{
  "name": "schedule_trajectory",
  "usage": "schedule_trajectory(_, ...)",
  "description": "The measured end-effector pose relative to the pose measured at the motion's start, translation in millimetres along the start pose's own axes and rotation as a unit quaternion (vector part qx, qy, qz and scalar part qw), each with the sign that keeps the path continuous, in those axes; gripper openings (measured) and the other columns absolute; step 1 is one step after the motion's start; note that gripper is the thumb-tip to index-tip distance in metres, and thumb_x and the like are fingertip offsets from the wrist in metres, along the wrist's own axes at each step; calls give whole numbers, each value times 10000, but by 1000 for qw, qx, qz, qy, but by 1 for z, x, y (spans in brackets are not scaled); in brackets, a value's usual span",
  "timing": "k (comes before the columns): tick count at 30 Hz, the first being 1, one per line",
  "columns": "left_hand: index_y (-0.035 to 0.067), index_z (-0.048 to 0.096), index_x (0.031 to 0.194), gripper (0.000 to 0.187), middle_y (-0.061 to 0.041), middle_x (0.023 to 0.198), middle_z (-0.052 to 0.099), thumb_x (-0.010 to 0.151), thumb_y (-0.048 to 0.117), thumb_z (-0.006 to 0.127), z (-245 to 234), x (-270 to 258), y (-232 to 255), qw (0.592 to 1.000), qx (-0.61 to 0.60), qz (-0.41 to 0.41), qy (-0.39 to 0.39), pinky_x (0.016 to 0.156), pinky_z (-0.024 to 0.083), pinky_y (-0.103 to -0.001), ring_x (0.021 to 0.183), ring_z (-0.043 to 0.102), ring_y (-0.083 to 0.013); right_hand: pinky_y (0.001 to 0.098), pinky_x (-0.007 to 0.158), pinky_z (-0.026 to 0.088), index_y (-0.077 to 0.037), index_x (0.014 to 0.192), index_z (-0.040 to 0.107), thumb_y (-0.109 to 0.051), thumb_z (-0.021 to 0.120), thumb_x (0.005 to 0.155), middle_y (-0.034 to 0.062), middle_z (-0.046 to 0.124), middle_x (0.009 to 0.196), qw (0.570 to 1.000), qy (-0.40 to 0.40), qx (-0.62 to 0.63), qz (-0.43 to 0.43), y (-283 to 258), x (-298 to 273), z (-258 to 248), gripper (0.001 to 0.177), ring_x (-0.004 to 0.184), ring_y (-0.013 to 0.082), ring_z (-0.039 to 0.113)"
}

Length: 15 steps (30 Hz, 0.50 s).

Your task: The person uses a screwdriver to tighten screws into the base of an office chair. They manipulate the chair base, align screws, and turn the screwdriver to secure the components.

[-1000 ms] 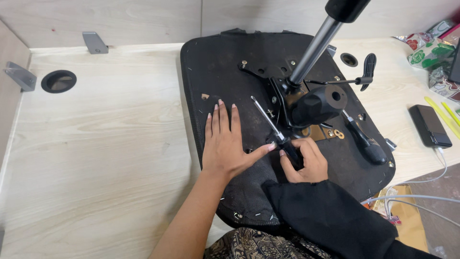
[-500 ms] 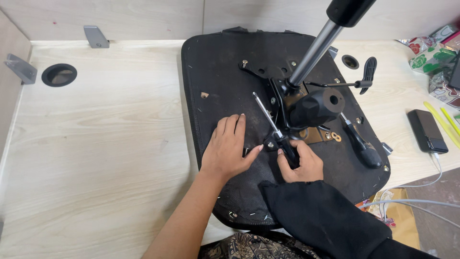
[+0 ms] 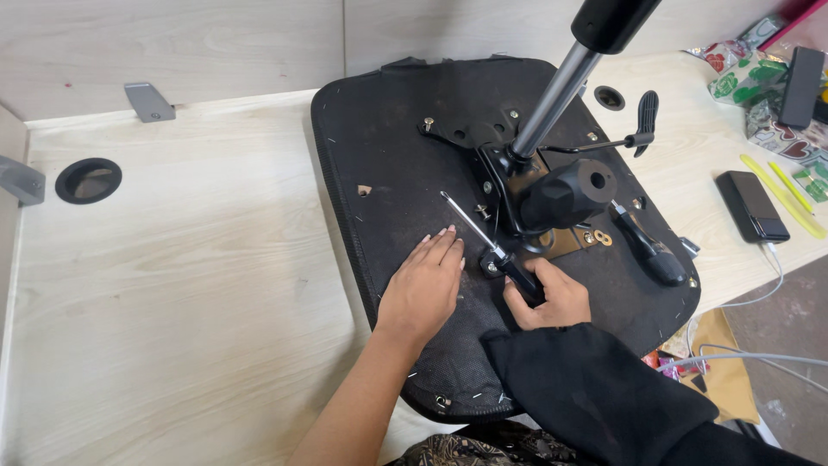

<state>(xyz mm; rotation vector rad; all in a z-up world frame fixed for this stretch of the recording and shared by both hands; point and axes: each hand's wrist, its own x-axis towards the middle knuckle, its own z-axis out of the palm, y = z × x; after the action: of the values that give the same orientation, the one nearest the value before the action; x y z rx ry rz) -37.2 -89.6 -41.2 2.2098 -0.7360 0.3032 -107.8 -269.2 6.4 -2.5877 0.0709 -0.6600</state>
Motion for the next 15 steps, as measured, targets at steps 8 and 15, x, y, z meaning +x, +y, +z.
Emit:
schedule_trajectory(8,-109,556,1360,645,-292,1467,514,991,419,536,-11,1,5,999,7,37,-3,1209,270,-458,1433,432,-371,314,546,528,-9,925,658,-134,777,810,96,679,750,999,20,-25,-27,7,-5,4,209,603,198,685)
schedule_trajectory(15,-117,519,1384,685,-296,1511,455,981,436,485,-15,6,8,999,26,12,-27,1235,202,-476,1491,342,-362,319,547,534,-3,931,657,-121,780,793,104,679,763,998,38,-37,-45,5,-4,5,219,609,208,683)
